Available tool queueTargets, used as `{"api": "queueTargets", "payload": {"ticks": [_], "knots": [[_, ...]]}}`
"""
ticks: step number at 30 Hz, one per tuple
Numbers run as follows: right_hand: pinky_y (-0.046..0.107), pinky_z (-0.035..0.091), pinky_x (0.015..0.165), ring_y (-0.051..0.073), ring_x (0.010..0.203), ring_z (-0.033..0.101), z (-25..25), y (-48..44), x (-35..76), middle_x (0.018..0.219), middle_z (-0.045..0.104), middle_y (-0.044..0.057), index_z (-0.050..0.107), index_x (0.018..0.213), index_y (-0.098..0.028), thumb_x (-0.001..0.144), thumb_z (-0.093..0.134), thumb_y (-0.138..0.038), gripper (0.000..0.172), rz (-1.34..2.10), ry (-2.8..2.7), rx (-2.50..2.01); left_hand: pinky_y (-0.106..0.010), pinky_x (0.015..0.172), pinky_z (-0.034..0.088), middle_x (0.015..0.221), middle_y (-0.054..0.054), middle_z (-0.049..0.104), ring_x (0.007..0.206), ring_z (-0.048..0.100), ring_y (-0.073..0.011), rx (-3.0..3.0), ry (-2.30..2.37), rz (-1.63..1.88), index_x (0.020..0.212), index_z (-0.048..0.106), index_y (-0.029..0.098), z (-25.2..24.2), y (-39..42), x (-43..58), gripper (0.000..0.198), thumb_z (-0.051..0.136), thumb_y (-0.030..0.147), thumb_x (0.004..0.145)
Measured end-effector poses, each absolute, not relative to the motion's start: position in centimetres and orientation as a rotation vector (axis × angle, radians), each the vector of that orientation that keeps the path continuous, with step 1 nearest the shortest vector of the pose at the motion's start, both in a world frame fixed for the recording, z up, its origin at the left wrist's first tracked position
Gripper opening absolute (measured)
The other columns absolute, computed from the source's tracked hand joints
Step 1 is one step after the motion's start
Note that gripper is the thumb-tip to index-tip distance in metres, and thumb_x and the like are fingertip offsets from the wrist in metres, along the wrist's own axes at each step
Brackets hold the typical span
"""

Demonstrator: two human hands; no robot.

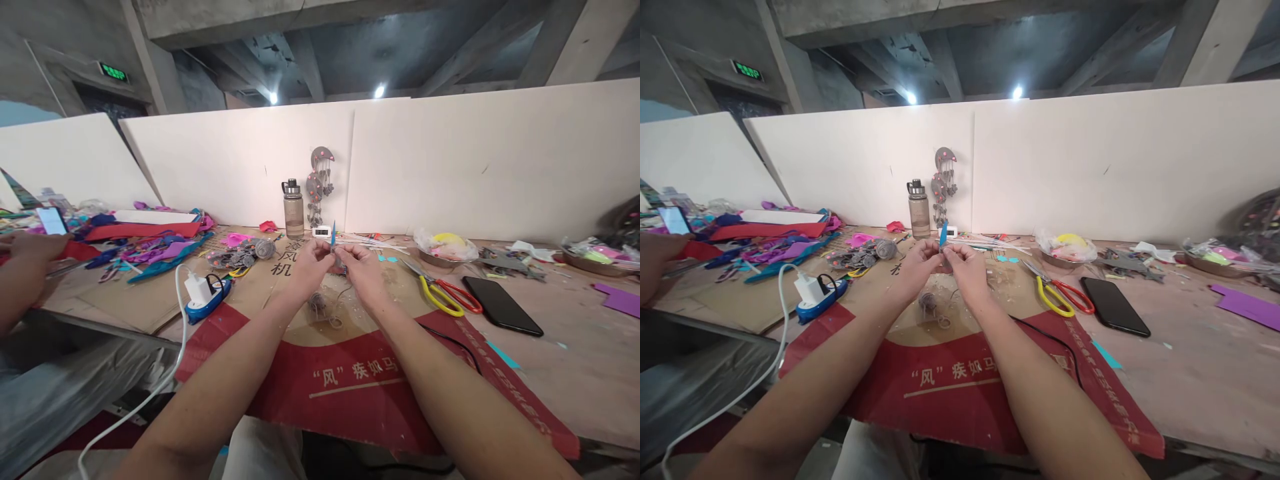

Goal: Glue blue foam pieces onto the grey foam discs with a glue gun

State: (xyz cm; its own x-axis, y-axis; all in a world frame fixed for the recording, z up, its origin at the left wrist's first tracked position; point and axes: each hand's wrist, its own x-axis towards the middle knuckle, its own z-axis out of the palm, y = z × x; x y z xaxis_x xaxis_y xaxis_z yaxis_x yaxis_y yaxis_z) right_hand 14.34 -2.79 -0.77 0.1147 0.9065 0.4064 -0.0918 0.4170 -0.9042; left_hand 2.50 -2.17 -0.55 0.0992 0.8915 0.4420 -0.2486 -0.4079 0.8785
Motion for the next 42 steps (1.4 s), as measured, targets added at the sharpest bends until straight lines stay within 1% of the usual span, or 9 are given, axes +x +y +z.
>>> {"api": "queueTargets", "payload": {"ticks": [7,12,17,19,22,25,37,39,42], "knots": [[0.023,0.037,0.054,0.011,0.061,0.043,-0.9,-2.9,14.3,0.067,0.057,-0.002,0.066,0.077,-0.018,0.073,0.065,-0.043,0.026,0.817,-1.306,-0.819,-0.033,0.067,0.06,0.084,0.0,0.057,0.072,0.058,-0.0111,1.36,0.617,1.484,0.081,0.053,0.017,-0.6,-2.2,2.7,0.019,0.067,0.027,0.073],[0.023,0.042,0.057,0.011,0.064,0.048,-0.3,-3.7,14.0,0.07,0.059,-0.001,0.065,0.075,-0.018,0.073,0.064,-0.04,0.022,0.869,-1.294,-0.807,-0.035,0.067,0.06,0.082,0.001,0.058,0.07,0.059,-0.0113,1.358,0.648,1.504,0.081,0.053,0.018,-0.4,-2.4,2.7,0.018,0.066,0.028,0.074],[0.025,0.044,0.06,0.012,0.063,0.051,0.1,-4.1,13.8,0.069,0.06,-0.001,0.065,0.076,-0.02,0.073,0.063,-0.038,0.019,0.858,-1.308,-0.802,-0.037,0.073,0.059,0.08,-0.002,0.064,0.073,0.065,-0.0156,1.423,0.771,1.545,0.082,0.055,0.019,-1.0,-1.7,2.5,0.015,0.066,0.027,0.076],[0.025,0.041,0.059,0.012,0.06,0.047,0.1,-4.1,13.8,0.065,0.057,-0.002,0.066,0.076,-0.019,0.073,0.062,-0.036,0.018,0.761,-1.336,-0.845,-0.036,0.076,0.057,0.079,-0.003,0.066,0.076,0.066,-0.017,1.505,0.86,1.608,0.083,0.056,0.019,-1.2,-1.3,2.3,0.013,0.066,0.026,0.077],[0.024,0.032,0.054,0.01,0.054,0.036,-0.1,-4.2,13.8,0.056,0.044,-0.005,0.067,0.077,-0.018,0.075,0.062,-0.034,0.017,0.598,-1.391,-0.933,-0.034,0.079,0.054,0.081,-0.003,0.068,0.078,0.067,-0.0176,1.629,0.978,1.703,0.083,0.058,0.02,-1.4,-1.1,1.9,0.011,0.066,0.025,0.077],[0.025,0.027,0.052,0.01,0.053,0.031,-0.2,-4.3,13.9,0.055,0.037,-0.007,0.068,0.081,-0.018,0.079,0.06,-0.034,0.018,0.54,-1.443,-0.955,-0.033,0.082,0.052,0.085,-0.004,0.069,0.083,0.067,-0.018,1.7,1.041,1.767,0.086,0.058,0.02,-1.3,-1.1,1.7,0.012,0.065,0.023,0.077],[0.025,0.027,0.054,0.011,0.055,0.032,-0.3,-4.3,13.9,0.057,0.037,-0.006,0.066,0.081,-0.019,0.08,0.058,-0.034,0.016,0.498,-1.446,-0.921,-0.035,0.095,0.048,0.109,-0.008,0.069,0.109,0.064,-0.0188,1.761,0.863,1.807,0.091,0.054,0.021,-1.0,-1.6,1.8,0.011,0.058,0.02,0.081],[0.025,0.027,0.054,0.011,0.055,0.032,-0.3,-4.4,13.8,0.058,0.039,-0.006,0.065,0.08,-0.019,0.081,0.058,-0.033,0.016,0.5,-1.443,-0.915,-0.035,0.095,0.048,0.107,-0.007,0.069,0.108,0.065,-0.0187,1.764,0.843,1.809,0.091,0.054,0.021,-1.1,-1.6,1.8,0.01,0.058,0.021,0.082],[0.025,0.027,0.053,0.011,0.054,0.031,-0.1,-4.5,13.8,0.057,0.038,-0.006,0.065,0.079,-0.019,0.08,0.058,-0.034,0.016,0.509,-1.437,-0.911,-0.034,0.091,0.05,0.1,-0.006,0.07,0.099,0.067,-0.0179,1.751,0.85,1.798,0.091,0.054,0.021,-1.2,-1.5,1.8,0.01,0.058,0.024,0.082]]}}
